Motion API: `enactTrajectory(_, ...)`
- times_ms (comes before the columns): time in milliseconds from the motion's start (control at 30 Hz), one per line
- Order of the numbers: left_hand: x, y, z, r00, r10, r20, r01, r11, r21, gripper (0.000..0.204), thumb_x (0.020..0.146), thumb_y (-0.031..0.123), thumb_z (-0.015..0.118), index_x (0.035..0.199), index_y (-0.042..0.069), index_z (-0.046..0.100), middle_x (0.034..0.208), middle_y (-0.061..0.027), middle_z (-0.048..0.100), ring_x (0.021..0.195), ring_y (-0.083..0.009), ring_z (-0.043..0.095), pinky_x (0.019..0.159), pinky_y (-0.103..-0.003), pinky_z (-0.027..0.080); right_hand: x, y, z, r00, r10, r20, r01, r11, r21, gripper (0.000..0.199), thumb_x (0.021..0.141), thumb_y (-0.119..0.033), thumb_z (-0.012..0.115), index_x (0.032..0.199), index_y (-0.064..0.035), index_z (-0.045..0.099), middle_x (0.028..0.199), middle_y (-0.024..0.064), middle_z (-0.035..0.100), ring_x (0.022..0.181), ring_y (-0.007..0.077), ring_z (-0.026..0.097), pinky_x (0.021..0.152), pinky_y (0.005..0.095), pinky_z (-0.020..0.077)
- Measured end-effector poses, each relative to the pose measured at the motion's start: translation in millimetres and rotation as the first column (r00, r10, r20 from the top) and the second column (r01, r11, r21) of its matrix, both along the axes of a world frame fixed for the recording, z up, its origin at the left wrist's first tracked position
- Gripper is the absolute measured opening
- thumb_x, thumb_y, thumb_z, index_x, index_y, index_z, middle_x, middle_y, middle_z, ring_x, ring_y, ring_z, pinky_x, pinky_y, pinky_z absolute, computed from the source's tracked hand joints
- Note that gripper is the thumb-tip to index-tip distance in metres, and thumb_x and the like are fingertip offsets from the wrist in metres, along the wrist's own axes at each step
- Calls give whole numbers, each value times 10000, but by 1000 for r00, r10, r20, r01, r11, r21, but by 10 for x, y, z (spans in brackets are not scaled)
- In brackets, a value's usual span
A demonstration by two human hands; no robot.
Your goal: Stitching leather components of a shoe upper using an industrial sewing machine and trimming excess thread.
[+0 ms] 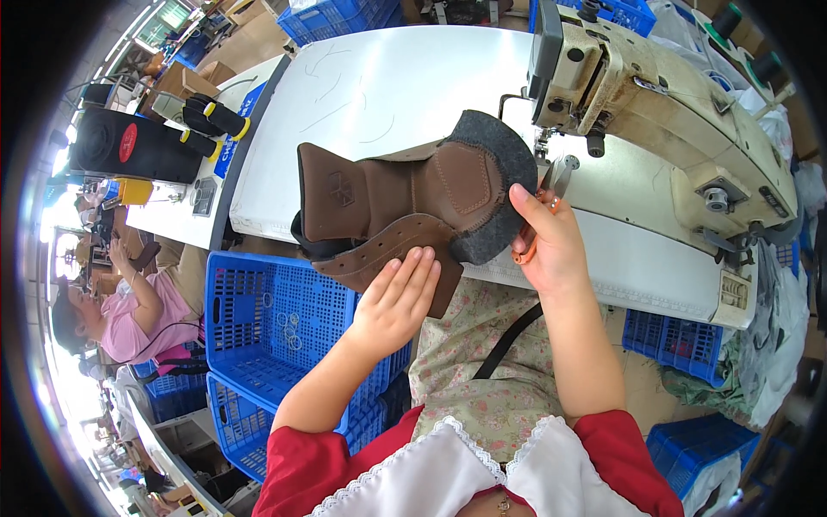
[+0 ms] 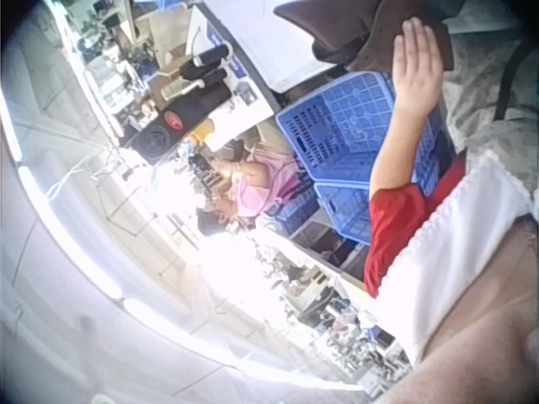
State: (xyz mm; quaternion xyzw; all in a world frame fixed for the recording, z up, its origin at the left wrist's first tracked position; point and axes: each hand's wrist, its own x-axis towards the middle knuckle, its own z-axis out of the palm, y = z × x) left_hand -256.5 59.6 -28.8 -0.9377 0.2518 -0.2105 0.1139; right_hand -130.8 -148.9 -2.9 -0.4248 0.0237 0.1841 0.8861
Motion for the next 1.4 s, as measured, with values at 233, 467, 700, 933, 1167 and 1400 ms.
enactTrajectory(233, 53, 2, -10, 1000, -10, 9, 11, 1000, -10, 418, 873, 151, 495, 1247, 7, 612, 1363, -140, 578, 1317, -257, 508, 1134, -392, 325, 67, 42, -17, 999, -50, 21, 52, 994, -100, 317, 858, -280, 769, 1005, -68, 583, 783, -26, 565, 549, 45, 509, 434, 194, 397)
enactTrajectory(467, 71, -14, 3, 1000, -1, -1, 1, 1000, -17, 428, 871, 150, 490, 1255, 2, 607, 1360, -147, 579, 1314, -259, 510, 1133, -394, 326, 17, -15, -28, 1000, 4, 25, -3, 999, -40, 285, 823, -141, 778, 995, -58, 566, 763, -13, 558, 470, 47, 473, 381, 200, 378)
enactTrajectory(700, 89, -35, 6, 1000, 8, 7, -8, 1000, -24, 426, 869, 143, 493, 1254, 5, 612, 1350, -145, 586, 1312, -259, 512, 1131, -392, 331, 43, -17, -81, 1000, -2, -13, 2, 1000, -5, 285, 812, -90, 769, 998, -61, 555, 750, -19, 539, 466, 51, 475, 375, 194, 389)
enactTrajectory(933, 103, -64, -2, 1000, 17, 21, -16, 1000, -21, 419, 871, 146, 495, 1248, 9, 617, 1352, -142, 585, 1314, -258, 510, 1129, -393, 333, 40, 41, 46, 999, -33, 0, 33, 999, 3, 195, 863, -114, 728, 866, -78, 536, 712, -12, 532, 419, 84, 483, 373, 218, 382)
enactTrajectory(1167, 104, -98, 14, 1000, 18, 8, -18, 1000, -18, 430, 871, 147, 483, 1255, 3, 612, 1361, -150, 576, 1323, -263, 501, 1136, -395, 324, 65, 7, -29, 1000, -14, 4, 14, 999, 32, 266, 842, -90, 739, 1018, -59, 542, 762, -22, 514, 531, 59, 497, 418, 208, 403)
enactTrajectory(1400, 137, -149, 65, 999, 19, -30, -18, 1000, 23, 468, 852, 162, 485, 1272, -18, 591, 1366, -163, 569, 1326, -275, 496, 1139, -402, 321, 86, 12, -86, 993, -117, 22, 117, 993, -25, 306, 825, -98, 758, 1038, -46, 544, 744, -41, 497, 514, 51, 463, 413, 203, 387)
